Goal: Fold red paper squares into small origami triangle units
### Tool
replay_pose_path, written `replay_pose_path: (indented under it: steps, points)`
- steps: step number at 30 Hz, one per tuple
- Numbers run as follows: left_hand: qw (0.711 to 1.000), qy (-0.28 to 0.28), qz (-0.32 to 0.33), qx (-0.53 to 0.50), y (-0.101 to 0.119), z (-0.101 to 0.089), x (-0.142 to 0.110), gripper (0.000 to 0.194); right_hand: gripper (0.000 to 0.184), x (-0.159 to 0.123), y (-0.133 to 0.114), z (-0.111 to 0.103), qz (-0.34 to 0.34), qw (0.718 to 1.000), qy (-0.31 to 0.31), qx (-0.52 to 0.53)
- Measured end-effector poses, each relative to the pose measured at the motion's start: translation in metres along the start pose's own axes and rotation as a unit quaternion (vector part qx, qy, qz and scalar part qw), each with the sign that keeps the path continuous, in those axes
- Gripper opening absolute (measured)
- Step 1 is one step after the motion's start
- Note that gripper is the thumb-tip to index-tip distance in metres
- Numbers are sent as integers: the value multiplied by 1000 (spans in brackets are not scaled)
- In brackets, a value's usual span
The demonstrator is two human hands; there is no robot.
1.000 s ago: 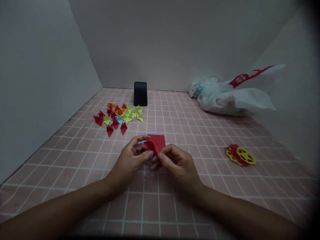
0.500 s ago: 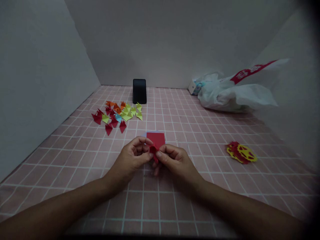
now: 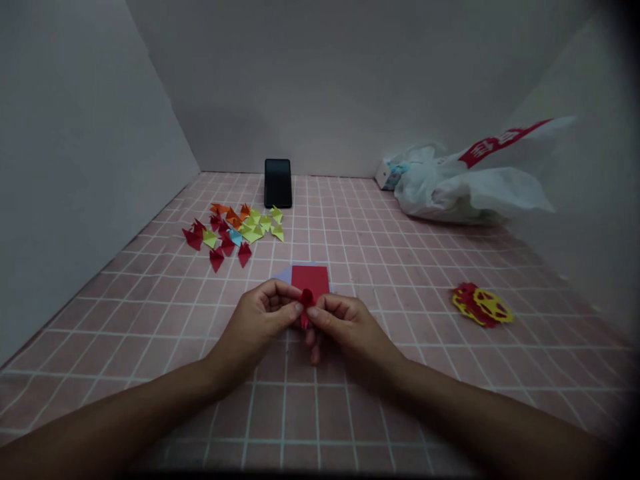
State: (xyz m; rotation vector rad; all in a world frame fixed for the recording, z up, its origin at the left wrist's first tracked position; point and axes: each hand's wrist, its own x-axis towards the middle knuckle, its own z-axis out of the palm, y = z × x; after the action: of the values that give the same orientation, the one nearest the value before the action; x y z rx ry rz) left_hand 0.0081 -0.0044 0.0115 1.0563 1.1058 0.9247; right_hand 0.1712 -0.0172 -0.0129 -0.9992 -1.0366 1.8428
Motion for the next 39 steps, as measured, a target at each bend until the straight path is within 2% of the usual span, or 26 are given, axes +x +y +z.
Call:
replay_pose_path:
  steps: [4,7,14,18,22,27,39]
  points:
    - [1000,1,-25,9,3,-1,0,17,26,-1,-5,-1,-64,990,61,-109]
    - [999,-7,-31,8,3,-2,0,20,18,0,-8,-1,-105,985,69,-121]
    - [998,-31,-29,40,4,-2,0,12,14,1,-9,-2,-84,989,49,-112]
    - [997,-44,-5,64,3,-2,0,20,13,1,-10,-2,-78,990,43,-108]
    - [997,-53,-20,46,0,-3,2,14,14,2,-9,-4,-78,991,40,-100]
    - [998,-51,-28,38,-2,-6,2,13,19,3,-6,-7,-99,991,27,-89]
    - [998,-38,-25,37,7,-1,-1,21,21,3,-7,-8,-75,996,9,-48]
